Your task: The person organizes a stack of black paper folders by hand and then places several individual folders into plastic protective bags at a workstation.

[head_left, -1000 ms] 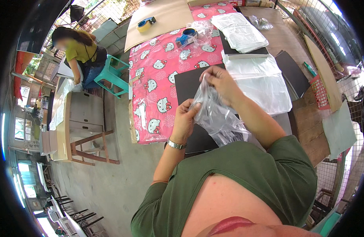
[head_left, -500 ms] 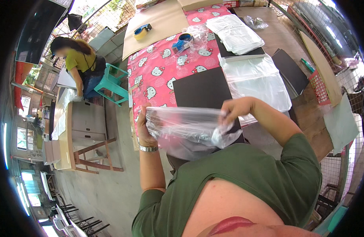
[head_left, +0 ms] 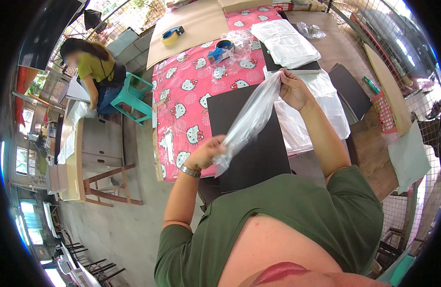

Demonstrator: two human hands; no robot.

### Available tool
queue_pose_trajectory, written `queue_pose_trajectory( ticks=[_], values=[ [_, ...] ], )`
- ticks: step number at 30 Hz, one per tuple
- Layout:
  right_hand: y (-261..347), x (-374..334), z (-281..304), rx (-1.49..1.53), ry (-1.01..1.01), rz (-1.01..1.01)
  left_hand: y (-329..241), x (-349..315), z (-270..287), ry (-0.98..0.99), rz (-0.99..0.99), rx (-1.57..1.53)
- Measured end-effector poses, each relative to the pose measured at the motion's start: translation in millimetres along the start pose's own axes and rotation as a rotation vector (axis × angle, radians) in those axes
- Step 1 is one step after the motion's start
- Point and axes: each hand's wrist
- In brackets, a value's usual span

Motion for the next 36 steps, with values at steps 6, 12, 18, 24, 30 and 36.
queue_pose_trajectory(
  ticks=[6,12,18,24,30,36],
  values=[
    [-19.8,-14.3,7.3,-0.574,0.397,-0.705,-59.4,0.9,14.6,-0.188,-0.406,-0.482],
    [-1.8,4.9,3.6,0.119,0.226,0.078,4.4,19.2,61.3,-0.191,-0.183,-0.123],
    [-25.6,-0.5,40.4,-0.016,0.577,-0.398,-26.2,19.5,71.7,-0.137,-0.41,-0.693],
    [-36.5,21.9,66.3,-0.385,0.094,-0.218,-16.2,79.2,116.9,-0.41,-0.268,-0.214],
    [-86.5,93.2,85.3,-1.752,-0.258,0.134,-18.2,155.4,152.7,-0.979,-0.357,0.663],
    [-83.3,76.5,52.7,-1.945,-0.143,-0.051,-23.0,142.4,144.7,-0.903,-0.108,0.686]
  ],
)
Point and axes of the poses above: each hand's wrist, its own x-axis towards the middle knuckle, its own z-axis out of the back of the hand, y = z × x, and after that the axes turned 9 degrees about -x, right-handed
